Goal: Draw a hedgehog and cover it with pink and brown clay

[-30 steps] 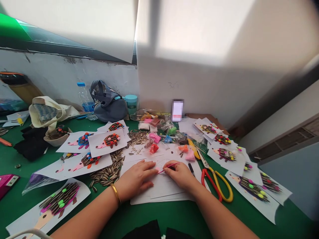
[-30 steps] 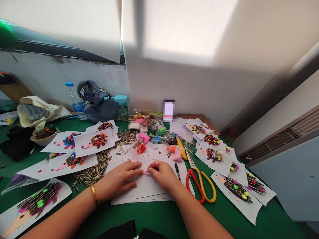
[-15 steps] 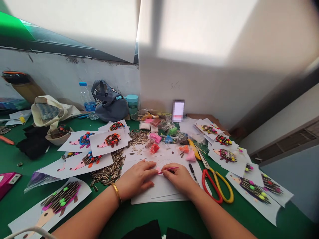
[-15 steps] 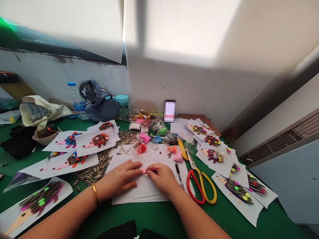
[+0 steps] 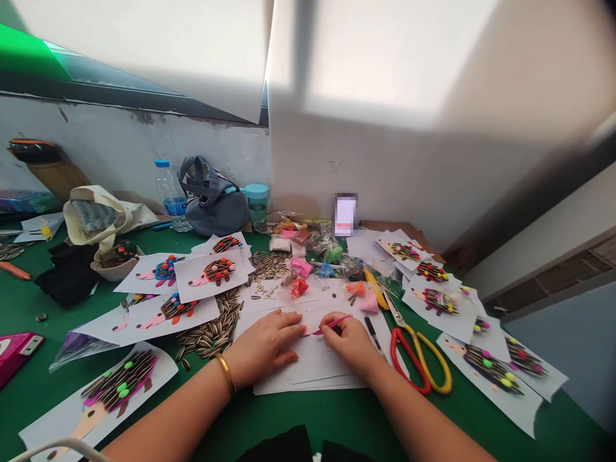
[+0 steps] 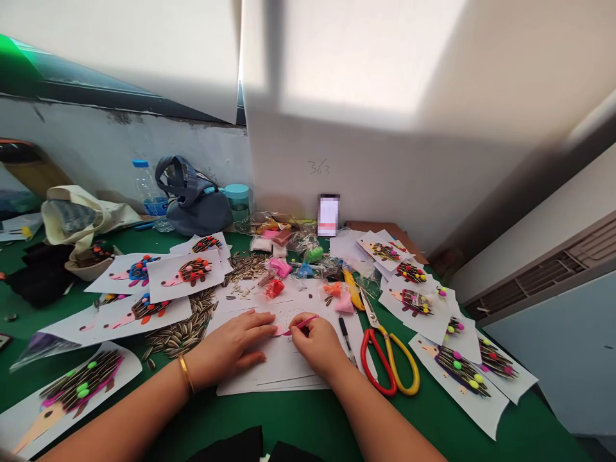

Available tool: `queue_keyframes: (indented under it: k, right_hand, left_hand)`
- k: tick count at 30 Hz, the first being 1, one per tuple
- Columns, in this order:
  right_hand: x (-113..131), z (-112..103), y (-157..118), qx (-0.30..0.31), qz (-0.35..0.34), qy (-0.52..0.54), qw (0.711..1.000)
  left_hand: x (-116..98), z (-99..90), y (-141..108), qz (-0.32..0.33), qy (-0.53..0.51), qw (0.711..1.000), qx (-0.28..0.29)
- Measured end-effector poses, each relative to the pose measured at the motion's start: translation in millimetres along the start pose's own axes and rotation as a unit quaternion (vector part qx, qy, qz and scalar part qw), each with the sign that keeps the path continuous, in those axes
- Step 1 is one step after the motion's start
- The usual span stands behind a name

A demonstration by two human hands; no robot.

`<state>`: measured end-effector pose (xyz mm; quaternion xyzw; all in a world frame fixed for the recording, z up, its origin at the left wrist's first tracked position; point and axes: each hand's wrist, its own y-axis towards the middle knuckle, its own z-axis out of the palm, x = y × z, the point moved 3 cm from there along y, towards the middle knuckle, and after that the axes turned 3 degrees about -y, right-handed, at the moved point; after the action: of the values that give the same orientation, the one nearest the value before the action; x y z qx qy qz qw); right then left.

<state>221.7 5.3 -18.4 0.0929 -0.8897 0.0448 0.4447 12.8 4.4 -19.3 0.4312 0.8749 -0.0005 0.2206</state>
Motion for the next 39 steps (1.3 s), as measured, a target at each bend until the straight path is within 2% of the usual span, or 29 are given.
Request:
queue_keyframes:
  k: [4, 11, 20, 24, 27, 39]
  right_hand:
    - [3, 0, -1, 0.0, 0.005, -0.02, 1.0]
    - [0, 2, -2, -0.002, -0.006, -0.021, 1.0]
    - [2, 0, -2, -0.005, -0.006, -0.024, 1.0]
    - [2, 1, -2, -0.004, -0.006, -0.03, 1.0]
    - [1, 1, -2, -0.004, -0.004, -0.03, 1.0]
    - [2, 1, -2, 0.003, -0.011, -0.008, 1.0]
  left_hand:
    - [-4, 0.2, 0, 0.017, 0.03, 0.999, 0.0]
    - [-10, 1.2, 3, 0.008, 0.08, 0.996, 0.023]
    - [-9, -2.1, 3, 0.016, 0.062, 0.998, 0.008]
    - [-13, -1.1, 5, 0.015, 0.083, 0.996, 0.019]
    - [-15, 0.9, 6, 0.012, 0.087, 0.996, 0.007]
    - [2, -5.1, -1, 0.029, 0.024, 0.999, -0.007]
